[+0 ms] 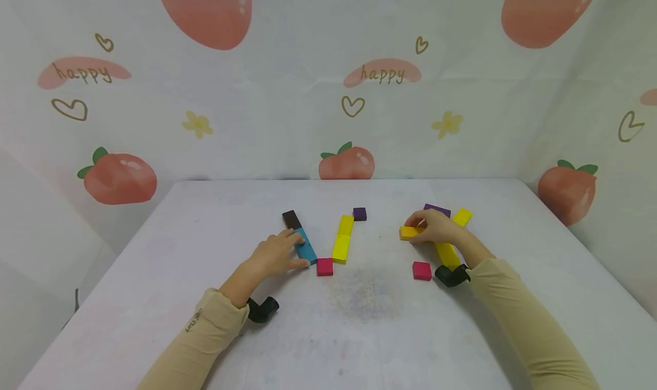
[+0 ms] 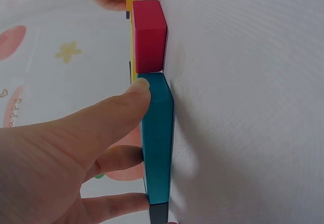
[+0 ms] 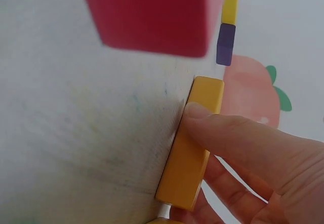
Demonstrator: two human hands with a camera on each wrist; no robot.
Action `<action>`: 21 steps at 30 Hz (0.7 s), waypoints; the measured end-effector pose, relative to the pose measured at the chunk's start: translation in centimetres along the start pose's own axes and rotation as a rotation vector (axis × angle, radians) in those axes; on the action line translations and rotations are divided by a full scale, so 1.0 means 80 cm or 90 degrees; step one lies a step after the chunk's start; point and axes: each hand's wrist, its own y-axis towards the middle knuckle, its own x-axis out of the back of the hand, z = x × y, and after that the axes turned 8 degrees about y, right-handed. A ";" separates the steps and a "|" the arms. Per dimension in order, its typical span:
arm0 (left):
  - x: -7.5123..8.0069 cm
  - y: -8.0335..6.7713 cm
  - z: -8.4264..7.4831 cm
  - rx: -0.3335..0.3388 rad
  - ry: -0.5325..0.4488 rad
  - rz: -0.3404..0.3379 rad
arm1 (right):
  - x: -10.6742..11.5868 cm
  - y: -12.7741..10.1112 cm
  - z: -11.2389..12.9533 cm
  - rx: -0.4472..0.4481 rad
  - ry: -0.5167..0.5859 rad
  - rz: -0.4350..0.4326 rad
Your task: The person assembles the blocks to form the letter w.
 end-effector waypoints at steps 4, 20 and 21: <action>0.000 0.000 0.000 -0.001 -0.003 0.000 | 0.000 0.000 -0.001 0.002 0.000 -0.001; 0.001 -0.001 -0.001 0.000 0.002 0.000 | 0.000 0.010 0.017 -0.018 0.013 -0.019; 0.001 -0.001 -0.001 0.000 0.003 -0.001 | 0.000 0.011 0.020 -0.020 0.015 -0.018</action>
